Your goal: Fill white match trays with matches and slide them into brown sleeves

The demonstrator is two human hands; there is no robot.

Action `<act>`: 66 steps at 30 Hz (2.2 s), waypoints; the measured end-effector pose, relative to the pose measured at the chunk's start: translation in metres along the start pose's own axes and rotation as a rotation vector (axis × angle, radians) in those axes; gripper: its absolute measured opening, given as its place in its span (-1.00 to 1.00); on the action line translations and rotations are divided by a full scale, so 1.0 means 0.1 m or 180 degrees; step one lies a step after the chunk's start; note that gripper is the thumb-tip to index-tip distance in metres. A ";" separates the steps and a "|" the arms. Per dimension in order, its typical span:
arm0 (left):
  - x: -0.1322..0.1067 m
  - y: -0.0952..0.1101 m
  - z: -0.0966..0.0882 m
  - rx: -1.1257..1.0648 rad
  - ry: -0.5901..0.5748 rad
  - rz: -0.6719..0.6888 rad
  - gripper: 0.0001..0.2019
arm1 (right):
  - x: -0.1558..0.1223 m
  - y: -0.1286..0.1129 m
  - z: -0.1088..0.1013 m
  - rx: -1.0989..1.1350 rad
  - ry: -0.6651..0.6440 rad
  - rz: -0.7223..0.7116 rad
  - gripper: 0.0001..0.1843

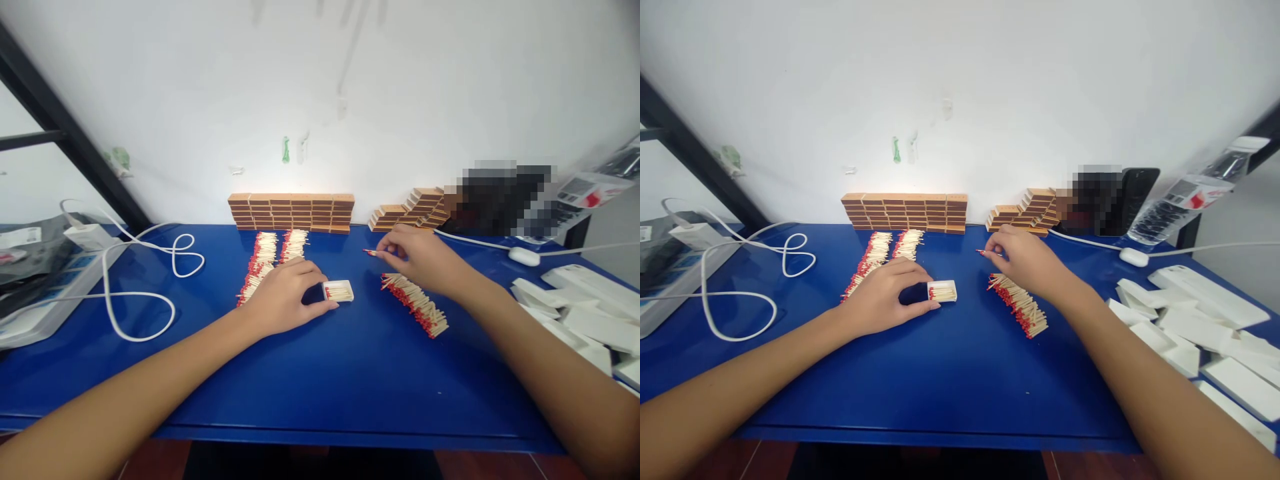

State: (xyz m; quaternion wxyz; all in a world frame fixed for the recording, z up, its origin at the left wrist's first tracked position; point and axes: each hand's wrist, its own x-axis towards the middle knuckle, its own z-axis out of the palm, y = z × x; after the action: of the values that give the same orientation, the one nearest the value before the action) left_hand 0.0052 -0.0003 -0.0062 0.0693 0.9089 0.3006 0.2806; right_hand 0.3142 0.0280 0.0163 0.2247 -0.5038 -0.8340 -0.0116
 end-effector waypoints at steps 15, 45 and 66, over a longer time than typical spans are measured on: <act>0.01 0.02 -0.01 -0.0021 -0.0108 -0.0038 -0.69 | 0.04 0.32 0.16 0.0090 -0.0341 0.0234 -0.80; 0.01 0.04 -0.01 -0.0043 -0.0042 0.0022 -0.69 | -0.13 -0.71 0.13 0.0862 -0.0430 -0.0480 -0.91; 0.00 0.03 -0.01 0.0009 -0.0084 -0.0039 -0.68 | 0.02 0.26 0.19 0.0165 -0.0408 0.0357 -0.81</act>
State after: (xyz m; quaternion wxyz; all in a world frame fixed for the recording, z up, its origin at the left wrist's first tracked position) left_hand 0.0061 -0.0028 -0.0047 0.0737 0.9108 0.3055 0.2678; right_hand 0.3286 0.0468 -0.0052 0.1841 -0.5434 -0.8172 0.0549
